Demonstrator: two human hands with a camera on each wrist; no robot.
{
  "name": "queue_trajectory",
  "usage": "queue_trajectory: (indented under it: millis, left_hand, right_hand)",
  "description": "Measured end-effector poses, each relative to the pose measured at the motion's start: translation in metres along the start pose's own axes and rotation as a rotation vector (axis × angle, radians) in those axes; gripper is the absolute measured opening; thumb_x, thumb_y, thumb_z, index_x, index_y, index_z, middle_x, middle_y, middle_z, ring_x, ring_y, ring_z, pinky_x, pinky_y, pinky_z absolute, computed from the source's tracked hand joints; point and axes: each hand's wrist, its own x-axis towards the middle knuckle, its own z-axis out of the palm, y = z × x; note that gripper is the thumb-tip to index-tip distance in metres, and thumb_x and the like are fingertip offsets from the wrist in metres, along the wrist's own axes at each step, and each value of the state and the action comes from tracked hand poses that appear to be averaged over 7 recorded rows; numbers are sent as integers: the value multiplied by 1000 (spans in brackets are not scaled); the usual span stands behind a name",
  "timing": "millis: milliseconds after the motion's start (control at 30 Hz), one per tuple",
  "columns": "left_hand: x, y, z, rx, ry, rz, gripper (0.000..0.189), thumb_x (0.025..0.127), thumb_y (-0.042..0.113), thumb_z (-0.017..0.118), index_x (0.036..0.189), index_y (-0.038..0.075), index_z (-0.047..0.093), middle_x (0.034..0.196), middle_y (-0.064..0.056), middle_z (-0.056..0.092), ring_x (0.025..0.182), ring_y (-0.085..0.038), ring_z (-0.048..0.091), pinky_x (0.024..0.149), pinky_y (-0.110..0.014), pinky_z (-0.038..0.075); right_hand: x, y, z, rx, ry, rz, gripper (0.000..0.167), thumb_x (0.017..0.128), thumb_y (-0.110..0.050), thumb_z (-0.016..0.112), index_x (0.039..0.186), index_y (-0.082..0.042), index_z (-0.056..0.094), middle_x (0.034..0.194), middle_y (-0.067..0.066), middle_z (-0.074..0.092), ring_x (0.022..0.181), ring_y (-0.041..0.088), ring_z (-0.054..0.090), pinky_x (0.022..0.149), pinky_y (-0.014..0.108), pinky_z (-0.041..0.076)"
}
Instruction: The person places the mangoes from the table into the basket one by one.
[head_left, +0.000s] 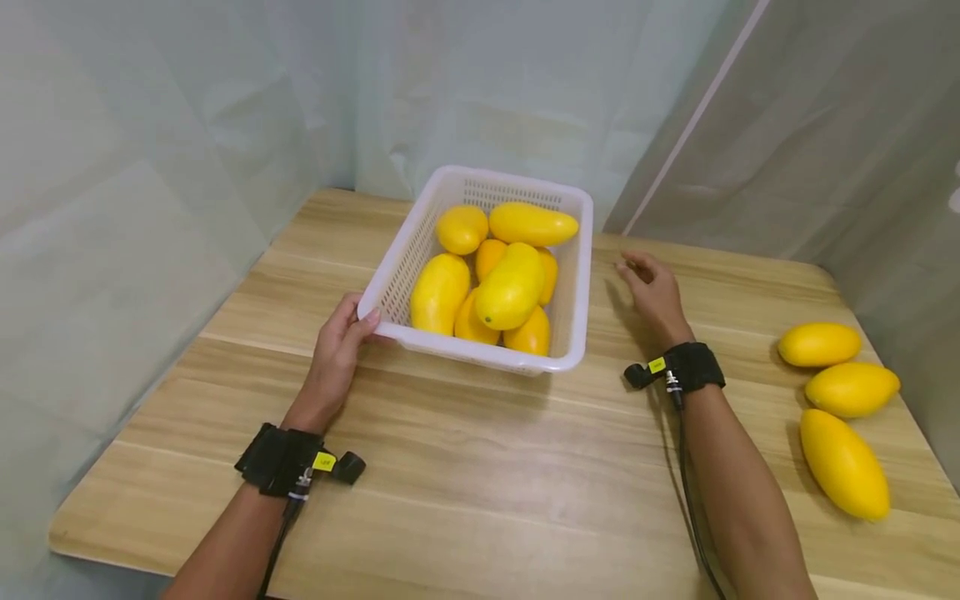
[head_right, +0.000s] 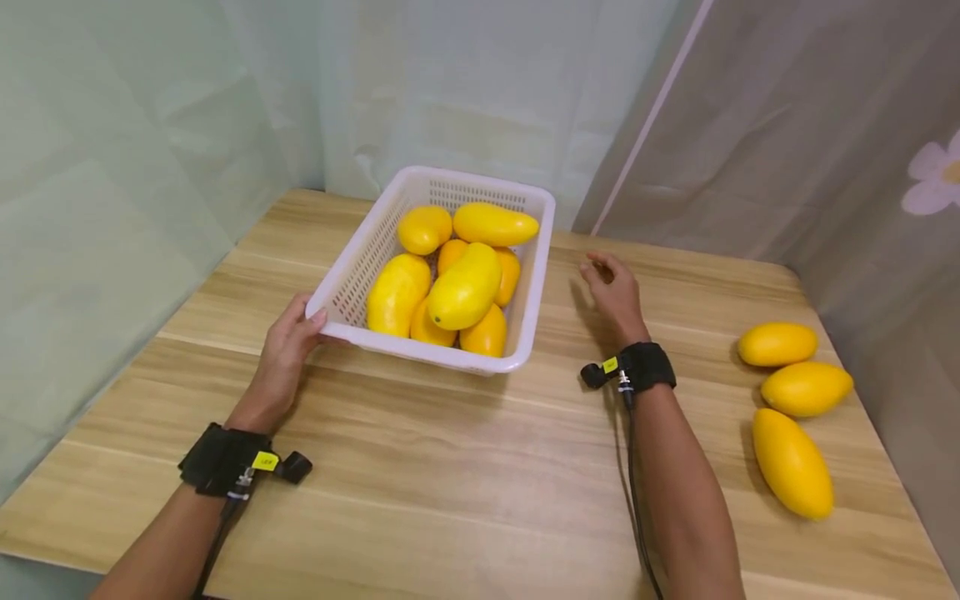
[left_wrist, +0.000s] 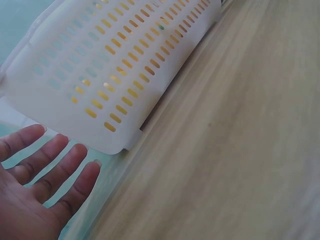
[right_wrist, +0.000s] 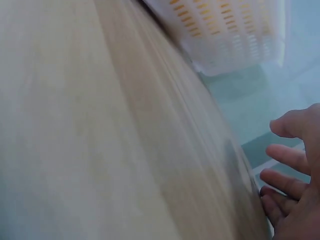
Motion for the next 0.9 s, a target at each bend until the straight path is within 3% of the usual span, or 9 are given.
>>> queue_trajectory:
  millis: [133, 300, 433, 533, 600, 733, 900]
  left_hand:
    - [1, 1, 1, 6, -4, 5, 41, 108, 34, 47, 134, 3, 48, 130, -15, 59, 102, -21, 61, 98, -30, 44]
    - [1, 0, 2, 10, 0, 7, 41, 108, 34, 47, 135, 3, 48, 129, -15, 59, 101, -20, 61, 97, -29, 43]
    - [-1, -1, 1, 12, 4, 5, 41, 108, 33, 47, 135, 2, 48, 127, -15, 58, 101, -19, 60, 95, -28, 44]
    - [-3, -1, -1, 18, -9, -12, 41, 108, 34, 46, 136, 3, 48, 128, -14, 58, 102, -19, 60, 96, -27, 42]
    - [-5, 0, -6, 34, -16, -26, 42, 108, 36, 45, 138, 5, 47, 129, -13, 57, 103, -19, 59, 96, -26, 40]
    - [-12, 3, -18, 69, 0, -49, 44, 108, 39, 44, 140, 8, 46, 133, -10, 55, 109, -18, 55, 97, -24, 36]
    - [-23, -1, -25, 93, 6, -61, 44, 109, 37, 41, 142, 8, 45, 133, -9, 54, 111, -17, 52, 96, -21, 36]
  right_hand:
    - [-1, 7, -6, 54, 30, 10, 44, 104, -29, 59, 140, -4, 59, 141, 17, 58, 129, 25, 53, 109, 34, 39]
    - [-7, 15, -12, 210, 103, 11, 42, 103, -26, 60, 137, -1, 61, 139, 17, 60, 123, 16, 57, 102, 22, 40]
    - [-14, 20, -15, 438, 179, 1, 38, 103, -18, 60, 132, 7, 60, 136, 24, 59, 122, 24, 60, 104, 29, 46]
    - [-22, 22, -13, 594, 262, -24, 33, 102, -11, 59, 125, 14, 61, 129, 30, 60, 118, 35, 62, 97, 36, 52]
    - [-26, 21, -9, 636, 294, -46, 32, 103, -11, 59, 121, 14, 61, 125, 31, 61, 116, 39, 61, 95, 39, 54]
    - [-30, 19, 3, 740, 277, -51, 33, 105, -15, 56, 121, 13, 61, 125, 30, 61, 120, 41, 59, 98, 43, 52]
    - [-33, 18, 5, 1014, 281, 48, 29, 107, -14, 51, 119, 10, 62, 116, 26, 67, 115, 42, 63, 98, 44, 52]
